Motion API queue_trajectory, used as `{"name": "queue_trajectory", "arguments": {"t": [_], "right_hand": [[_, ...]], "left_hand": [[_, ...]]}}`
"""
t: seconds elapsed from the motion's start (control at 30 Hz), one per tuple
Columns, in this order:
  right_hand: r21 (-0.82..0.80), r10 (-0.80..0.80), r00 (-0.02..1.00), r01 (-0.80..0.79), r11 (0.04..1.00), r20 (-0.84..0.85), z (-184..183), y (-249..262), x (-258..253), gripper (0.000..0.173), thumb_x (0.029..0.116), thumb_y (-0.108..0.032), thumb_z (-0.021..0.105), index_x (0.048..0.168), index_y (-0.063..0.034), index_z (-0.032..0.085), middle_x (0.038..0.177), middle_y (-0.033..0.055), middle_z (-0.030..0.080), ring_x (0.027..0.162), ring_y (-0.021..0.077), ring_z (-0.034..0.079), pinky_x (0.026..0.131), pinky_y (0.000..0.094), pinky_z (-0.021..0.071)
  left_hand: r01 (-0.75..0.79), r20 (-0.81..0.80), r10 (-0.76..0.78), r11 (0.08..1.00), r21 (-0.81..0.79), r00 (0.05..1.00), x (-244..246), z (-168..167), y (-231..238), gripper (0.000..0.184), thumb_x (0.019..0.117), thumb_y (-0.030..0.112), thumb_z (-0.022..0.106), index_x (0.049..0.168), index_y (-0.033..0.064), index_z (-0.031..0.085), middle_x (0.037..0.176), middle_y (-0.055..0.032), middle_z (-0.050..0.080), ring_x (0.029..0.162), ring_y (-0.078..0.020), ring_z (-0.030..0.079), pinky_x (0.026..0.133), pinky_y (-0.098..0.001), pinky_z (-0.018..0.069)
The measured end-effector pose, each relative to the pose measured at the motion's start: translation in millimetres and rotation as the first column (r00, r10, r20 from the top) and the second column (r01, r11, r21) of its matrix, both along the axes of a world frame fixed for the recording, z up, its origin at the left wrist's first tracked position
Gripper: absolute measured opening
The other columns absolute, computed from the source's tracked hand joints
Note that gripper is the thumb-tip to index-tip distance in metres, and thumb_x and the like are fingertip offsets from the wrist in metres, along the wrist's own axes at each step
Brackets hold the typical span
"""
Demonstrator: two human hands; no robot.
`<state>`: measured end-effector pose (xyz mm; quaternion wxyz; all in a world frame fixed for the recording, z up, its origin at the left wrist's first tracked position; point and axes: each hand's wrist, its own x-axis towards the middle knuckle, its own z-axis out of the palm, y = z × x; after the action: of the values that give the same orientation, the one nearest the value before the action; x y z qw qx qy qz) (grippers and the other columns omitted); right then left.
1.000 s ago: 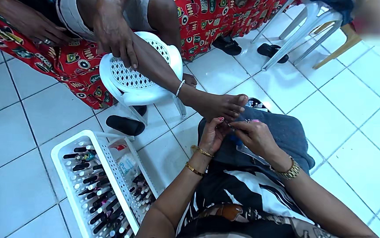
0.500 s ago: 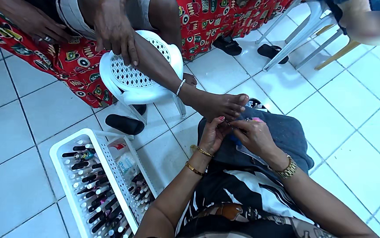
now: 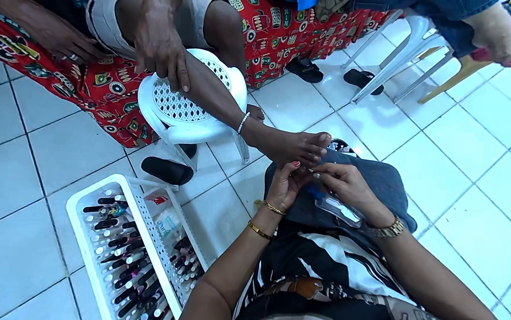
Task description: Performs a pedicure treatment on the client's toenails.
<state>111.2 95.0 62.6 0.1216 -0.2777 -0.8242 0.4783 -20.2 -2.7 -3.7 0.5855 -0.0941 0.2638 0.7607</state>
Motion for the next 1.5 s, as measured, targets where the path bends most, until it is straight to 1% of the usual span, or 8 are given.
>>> {"name": "queue_trajectory", "arguments": {"t": [0.2, 0.33, 0.43, 0.53, 0.6, 0.7, 1.07, 1.5], "right_hand": [[-0.345, -0.016, 0.952, -0.096, 0.934, -0.307, 37, 13, -4, 0.023, 0.0976, -0.007, 0.053, 0.105, -0.0081, 0.074, 0.065, -0.0068, 0.066, 0.053, 0.0024, 0.062, 0.056, 0.0202, 0.0569], [-0.382, -0.005, 0.871, -0.210, 0.900, -0.491, 29, 3, -31, 0.020, 0.0994, -0.013, 0.057, 0.108, -0.0130, 0.075, 0.072, -0.0053, 0.068, 0.055, 0.0021, 0.060, 0.054, 0.0203, 0.0545], [-0.313, 0.138, 0.958, -0.215, 0.925, -0.250, 15, -3, -29, 0.019, 0.0992, -0.008, 0.054, 0.106, -0.0033, 0.072, 0.072, -0.0039, 0.069, 0.058, 0.0025, 0.062, 0.057, 0.0208, 0.0553], [-0.016, 0.125, 0.992, -0.125, 0.992, 0.014, 24, -4, -8, 0.024, 0.0996, -0.010, 0.054, 0.110, -0.0004, 0.073, 0.070, -0.0039, 0.066, 0.059, -0.0004, 0.060, 0.060, 0.0188, 0.0539], [0.258, 0.046, 0.990, -0.080, 0.963, 0.135, 27, -3, 4, 0.026, 0.0996, -0.012, 0.055, 0.111, -0.0010, 0.075, 0.072, 0.0034, 0.066, 0.061, 0.0074, 0.061, 0.062, 0.0274, 0.0539], [0.441, -0.021, 0.984, -0.061, 0.895, 0.178, 27, -6, 7, 0.027, 0.0990, -0.010, 0.055, 0.112, 0.0000, 0.076, 0.079, 0.0138, 0.071, 0.066, 0.0232, 0.066, 0.067, 0.0442, 0.0554], [0.577, -0.057, 0.975, -0.079, 0.813, 0.215, 26, -20, -7, 0.027, 0.0974, -0.010, 0.055, 0.109, 0.0003, 0.077, 0.079, 0.0171, 0.072, 0.069, 0.0322, 0.069, 0.066, 0.0526, 0.0542], [0.638, -0.087, 0.966, -0.091, 0.764, 0.242, 27, -22, -11, 0.023, 0.0963, -0.007, 0.058, 0.106, 0.0007, 0.078, 0.080, 0.0188, 0.073, 0.071, 0.0371, 0.070, 0.067, 0.0583, 0.0531]], "left_hand": [[0.001, 0.017, -0.001, 1.000, -0.019, 1.000, 4, 8, 2, 0.012, 0.1077, 0.015, 0.048, 0.111, 0.0075, 0.056, 0.091, -0.0115, 0.071, 0.081, -0.0237, 0.074, 0.079, -0.0353, 0.0623], [0.006, -0.018, -0.006, 1.000, -0.005, 1.000, 8, 8, 4, 0.013, 0.1064, 0.015, 0.051, 0.104, 0.0081, 0.062, 0.086, -0.0066, 0.069, 0.076, -0.0171, 0.070, 0.076, -0.0311, 0.0613], [-0.012, -0.068, 0.011, 1.000, -0.014, 0.998, 9, 9, 3, 0.012, 0.1068, 0.013, 0.049, 0.104, 0.0107, 0.060, 0.081, -0.0029, 0.069, 0.069, -0.0117, 0.068, 0.069, -0.0265, 0.0587], [-0.003, -0.095, 0.000, 1.000, -0.028, 0.995, 8, 11, 3, 0.007, 0.1044, 0.009, 0.053, 0.108, 0.0078, 0.058, 0.084, -0.0057, 0.070, 0.072, -0.0151, 0.070, 0.072, -0.0298, 0.0605], [0.011, -0.084, -0.015, 0.998, -0.054, 0.996, 8, 13, 3, 0.006, 0.1044, 0.008, 0.053, 0.108, 0.0067, 0.058, 0.086, -0.0073, 0.070, 0.074, -0.0172, 0.072, 0.074, -0.0310, 0.0619], [0.011, -0.076, -0.016, 0.998, -0.066, 0.997, 9, 14, 4, 0.006, 0.1038, 0.008, 0.055, 0.108, 0.0054, 0.058, 0.085, -0.0090, 0.072, 0.074, -0.0187, 0.073, 0.071, -0.0312, 0.0627], [-0.013, -0.094, 0.007, 0.998, -0.067, 0.996, 8, 15, 3, 0.016, 0.1010, 0.004, 0.059, 0.116, 0.0059, 0.052, 0.083, -0.0080, 0.069, 0.069, -0.0173, 0.071, 0.068, -0.0301, 0.0619], [-0.016, -0.125, 0.008, 0.998, -0.061, 0.992, 8, 16, 4, 0.012, 0.1011, 0.005, 0.059, 0.112, 0.0030, 0.057, 0.085, -0.0094, 0.070, 0.073, -0.0180, 0.072, 0.072, -0.0309, 0.0618]]}}
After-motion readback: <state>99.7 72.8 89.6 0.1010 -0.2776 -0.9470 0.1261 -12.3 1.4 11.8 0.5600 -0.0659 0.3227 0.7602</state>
